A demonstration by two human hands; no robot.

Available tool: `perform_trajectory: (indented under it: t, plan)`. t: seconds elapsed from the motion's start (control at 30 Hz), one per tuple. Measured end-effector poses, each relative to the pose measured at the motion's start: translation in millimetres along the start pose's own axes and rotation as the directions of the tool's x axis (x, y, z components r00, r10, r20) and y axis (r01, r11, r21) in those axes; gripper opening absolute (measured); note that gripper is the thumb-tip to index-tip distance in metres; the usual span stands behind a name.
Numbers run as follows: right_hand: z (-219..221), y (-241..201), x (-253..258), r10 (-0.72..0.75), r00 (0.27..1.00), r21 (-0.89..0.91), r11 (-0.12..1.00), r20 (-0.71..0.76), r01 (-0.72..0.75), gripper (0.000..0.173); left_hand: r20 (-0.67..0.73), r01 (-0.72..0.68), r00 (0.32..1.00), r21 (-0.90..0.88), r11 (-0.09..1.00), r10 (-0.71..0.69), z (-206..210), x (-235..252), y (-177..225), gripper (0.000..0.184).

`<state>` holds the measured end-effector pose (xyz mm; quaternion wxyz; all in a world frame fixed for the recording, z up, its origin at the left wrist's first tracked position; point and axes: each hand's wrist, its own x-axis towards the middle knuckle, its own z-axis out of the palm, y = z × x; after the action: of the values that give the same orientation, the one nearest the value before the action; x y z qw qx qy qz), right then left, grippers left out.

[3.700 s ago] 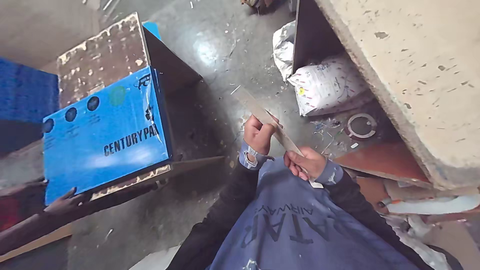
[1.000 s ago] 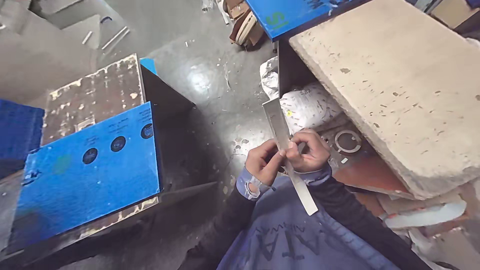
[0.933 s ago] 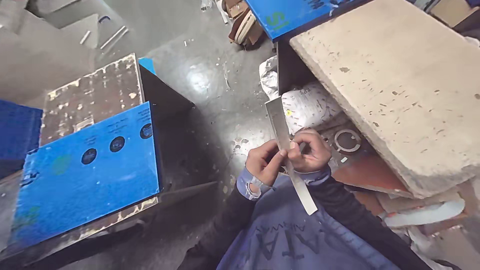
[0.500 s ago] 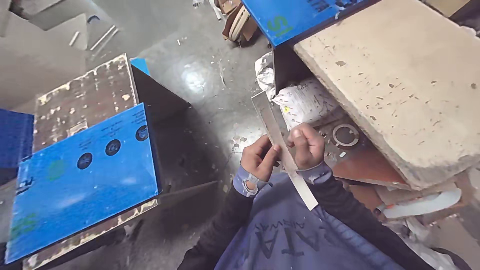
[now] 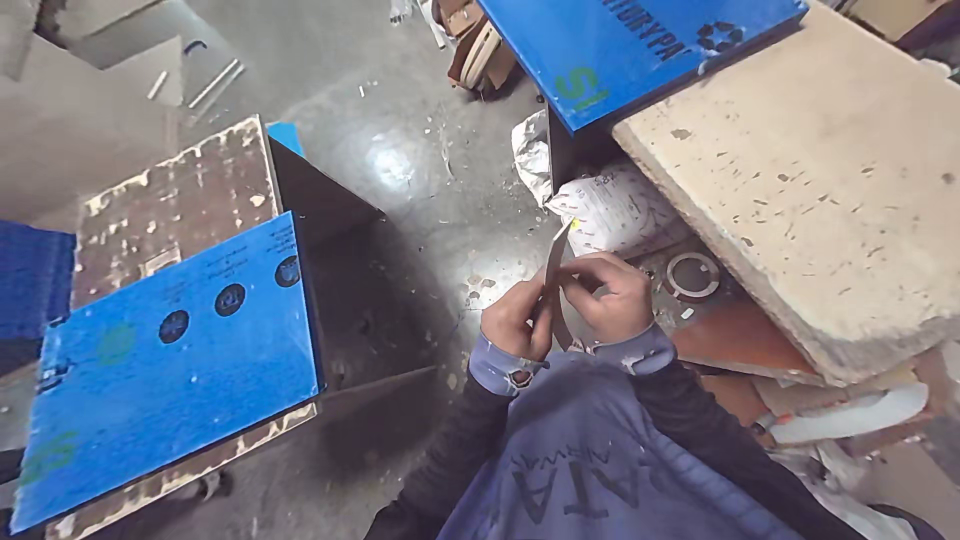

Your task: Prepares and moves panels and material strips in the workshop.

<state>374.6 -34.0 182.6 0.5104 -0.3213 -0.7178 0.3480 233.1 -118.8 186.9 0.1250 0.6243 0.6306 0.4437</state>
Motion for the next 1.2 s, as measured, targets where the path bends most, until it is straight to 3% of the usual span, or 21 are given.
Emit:
perform_trajectory:
  t: [0.2, 0.43, 0.63, 0.73, 0.83, 0.9, 0.97, 1.0, 1.07, 1.13, 1.2]
  plan:
    - [2, 2, -1, 0.01, 0.998, -0.029, 1.0, -0.061, -0.012, 0.008, 0.013, -0.046, 0.999, 0.159, 0.986, 0.044, 3, 3, 3, 0.04]
    - [1, 4, 1, 0.152, 0.988, 0.031, 0.988, -0.01, -0.151, 0.011, 0.082, -0.092, 0.994, 0.232, 0.968, 0.075, 3, 4, 1, 0.039]
    - [2, 4, 0, 0.296, 0.955, 0.163, 0.941, 0.022, -0.295, 0.008, 0.064, -0.042, 0.997, 0.043, 0.998, 0.039, 10, 2, -3, 0.031]
    - [-4, 8, 2, 0.399, 0.908, 0.392, 0.821, 0.125, -0.415, 0.006, 0.02, 0.027, 0.999, -0.053, 0.998, -0.026, 8, 2, -5, 0.026]
    - [-13, 30, 9, 0.569, 0.799, 0.587, 0.585, 0.194, -0.559, 0.016, -0.014, 0.13, 0.99, -0.232, 0.964, -0.137, -2, 5, -4, 0.024]
    - [-21, 57, 20, 0.737, 0.644, 0.662, 0.379, 0.207, -0.647, 0.025, -0.063, 0.131, 0.984, -0.363, 0.923, -0.165, -12, 6, -4, 0.019]
    - [-30, 95, 33, 0.878, 0.455, 0.749, 0.201, 0.147, -0.632, 0.032, -0.131, 0.132, 0.965, -0.505, 0.853, -0.227, -24, 5, -4, 0.02]
    - [-34, 113, 38, 0.924, 0.375, 0.764, 0.187, 0.078, -0.617, 0.032, -0.161, 0.147, 0.944, -0.575, 0.805, -0.288, -31, 4, -4, 0.022]
    - [-43, 139, 48, 0.958, 0.285, 0.748, 0.207, -0.024, -0.631, 0.037, -0.184, 0.157, 0.899, -0.714, 0.683, -0.398, -46, 1, -3, 0.02]
    - [-51, 156, 61, 0.959, 0.282, 0.743, 0.161, 0.038, -0.65, 0.075, -0.168, 0.129, 0.886, -0.807, 0.576, -0.433, -58, -5, -7, 0.026]
    - [-49, 168, 77, 0.961, 0.268, 0.752, 0.129, 0.066, -0.646, 0.088, -0.132, 0.162, 0.865, -0.84, 0.519, -0.483, -68, -13, -13, 0.031]
